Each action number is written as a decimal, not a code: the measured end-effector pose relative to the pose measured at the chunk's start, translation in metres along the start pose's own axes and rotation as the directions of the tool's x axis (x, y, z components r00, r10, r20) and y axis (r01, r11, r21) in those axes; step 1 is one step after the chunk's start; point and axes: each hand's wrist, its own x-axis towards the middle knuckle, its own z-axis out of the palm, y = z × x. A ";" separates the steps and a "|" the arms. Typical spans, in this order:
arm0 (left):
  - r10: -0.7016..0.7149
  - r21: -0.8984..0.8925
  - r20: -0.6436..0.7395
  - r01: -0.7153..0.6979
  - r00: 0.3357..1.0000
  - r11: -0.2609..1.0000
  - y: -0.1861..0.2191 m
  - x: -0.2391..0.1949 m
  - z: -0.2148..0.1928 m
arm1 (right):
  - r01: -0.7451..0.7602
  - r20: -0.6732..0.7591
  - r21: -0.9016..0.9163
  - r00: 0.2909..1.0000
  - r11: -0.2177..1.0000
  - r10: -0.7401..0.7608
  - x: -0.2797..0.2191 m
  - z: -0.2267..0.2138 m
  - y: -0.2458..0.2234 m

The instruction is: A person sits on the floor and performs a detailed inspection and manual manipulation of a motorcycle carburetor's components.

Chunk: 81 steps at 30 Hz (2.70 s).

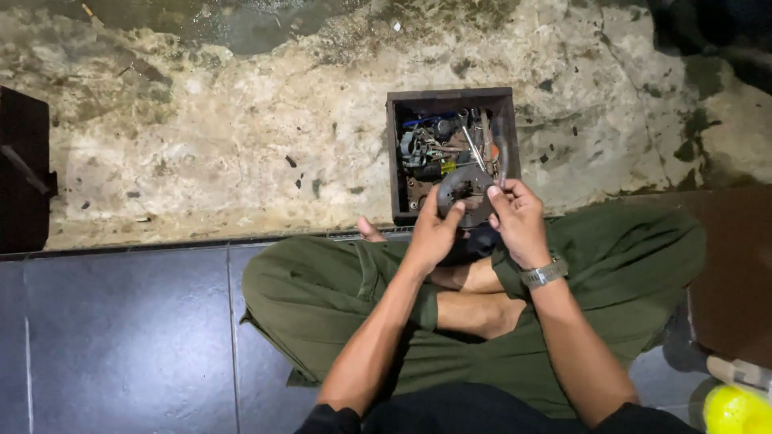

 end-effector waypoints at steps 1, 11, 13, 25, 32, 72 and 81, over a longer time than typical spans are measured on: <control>-0.005 0.000 -0.001 0.005 1.000 1.000 -0.006 0.003 0.000 | -0.005 0.001 0.000 1.000 1.000 0.005 0.001 -0.004 0.009; 0.200 0.068 -0.188 -0.190 0.962 0.979 0.004 0.009 -0.013 | 0.471 0.152 -0.478 0.875 0.741 -0.459 -0.014 0.017 -0.021; 0.207 0.046 -0.178 -0.202 0.962 0.978 -0.002 0.012 -0.016 | 0.539 0.217 -0.486 0.837 0.688 -0.502 -0.012 0.017 -0.019; 0.224 -0.055 -0.128 -0.233 0.966 0.971 -0.008 0.017 -0.021 | 0.579 0.262 -0.422 0.815 0.698 -0.517 -0.011 0.017 -0.025; 0.219 -0.073 -0.211 -0.239 0.953 0.968 -0.003 0.015 -0.021 | 0.593 0.270 -0.402 0.805 0.697 -0.529 -0.014 0.019 -0.030; 0.210 -0.131 -0.177 -0.234 0.962 0.963 -0.009 0.021 -0.022 | 0.567 0.277 -0.374 0.824 0.734 -0.494 -0.009 0.018 -0.023; 0.206 -0.185 -0.151 -0.232 0.967 0.955 -0.016 0.022 -0.026 | 0.514 0.255 -0.424 0.858 0.746 -0.446 -0.012 0.019 -0.019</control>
